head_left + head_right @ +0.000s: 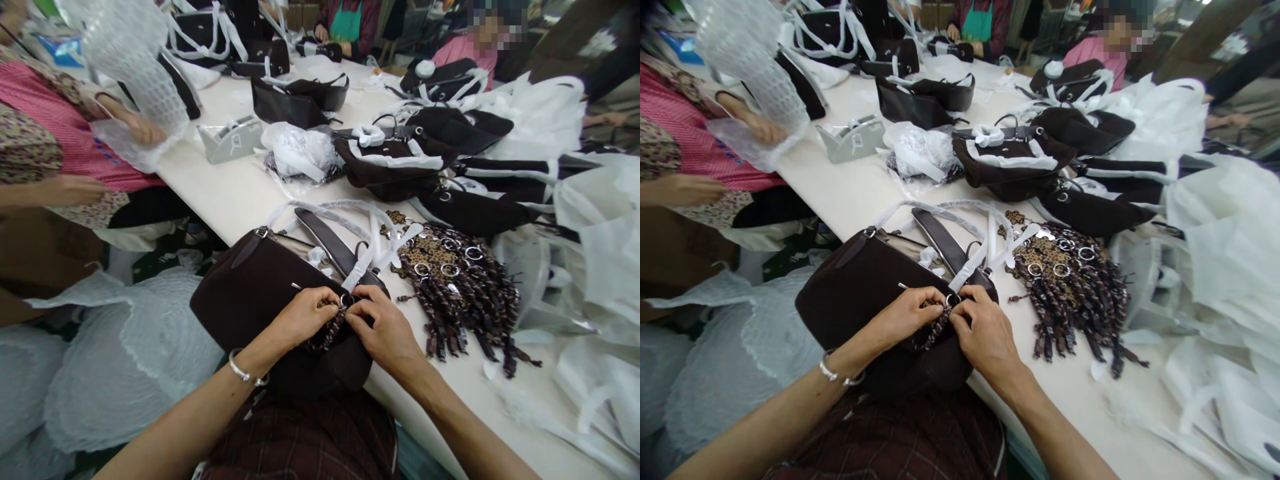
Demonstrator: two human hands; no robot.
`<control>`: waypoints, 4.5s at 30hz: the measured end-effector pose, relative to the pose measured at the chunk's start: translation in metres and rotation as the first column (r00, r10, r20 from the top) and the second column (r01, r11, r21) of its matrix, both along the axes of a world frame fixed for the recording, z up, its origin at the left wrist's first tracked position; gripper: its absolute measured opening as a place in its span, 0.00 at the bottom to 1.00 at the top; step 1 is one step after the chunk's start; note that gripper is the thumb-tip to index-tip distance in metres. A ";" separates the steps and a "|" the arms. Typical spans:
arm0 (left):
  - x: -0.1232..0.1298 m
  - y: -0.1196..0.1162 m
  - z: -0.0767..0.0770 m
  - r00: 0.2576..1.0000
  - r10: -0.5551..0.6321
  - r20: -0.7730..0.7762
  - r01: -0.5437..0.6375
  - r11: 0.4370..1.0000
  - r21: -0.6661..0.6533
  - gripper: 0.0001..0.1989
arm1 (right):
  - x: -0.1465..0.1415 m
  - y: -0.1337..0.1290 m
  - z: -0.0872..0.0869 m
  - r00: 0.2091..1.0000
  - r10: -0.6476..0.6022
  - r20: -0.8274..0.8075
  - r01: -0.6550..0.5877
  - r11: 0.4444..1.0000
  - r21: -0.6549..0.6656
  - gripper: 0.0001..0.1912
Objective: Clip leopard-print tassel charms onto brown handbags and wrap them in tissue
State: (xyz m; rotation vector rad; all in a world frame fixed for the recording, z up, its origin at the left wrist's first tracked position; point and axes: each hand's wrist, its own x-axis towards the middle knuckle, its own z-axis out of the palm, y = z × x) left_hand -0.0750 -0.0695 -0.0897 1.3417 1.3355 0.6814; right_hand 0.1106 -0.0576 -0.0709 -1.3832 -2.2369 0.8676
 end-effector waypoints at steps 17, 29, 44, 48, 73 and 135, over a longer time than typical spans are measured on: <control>0.010 -0.016 0.021 0.972 0.169 -0.163 -0.156 0.984 0.087 0.09 | -0.011 -0.007 0.008 0.985 -0.171 -0.027 0.169 0.983 -0.075 0.05; 0.004 -0.010 0.012 0.990 0.140 0.033 -0.138 0.989 -0.062 0.09 | -0.011 -0.007 0.002 0.975 -0.198 -0.104 0.194 0.980 -0.043 0.05; 0.000 -0.005 0.025 0.982 0.035 -0.184 -0.014 0.993 0.113 0.10 | -0.010 -0.010 -0.002 0.962 -0.218 -0.166 0.215 0.976 -0.036 0.05; 0.002 -0.007 0.018 0.935 0.077 -0.345 0.014 0.967 0.253 0.08 | -0.009 -0.010 -0.002 0.963 -0.206 -0.173 0.203 0.978 -0.038 0.04; -0.004 -0.014 0.004 0.955 0.182 -0.236 -0.047 0.873 0.485 0.09 | -0.007 -0.010 -0.005 0.964 -0.176 -0.199 0.178 0.984 -0.005 0.06; 0.011 -0.003 0.051 0.977 0.129 -0.169 -0.053 0.919 0.390 0.08 | -0.009 0.005 0.020 0.643 -0.480 -0.597 0.105 0.827 -0.552 0.11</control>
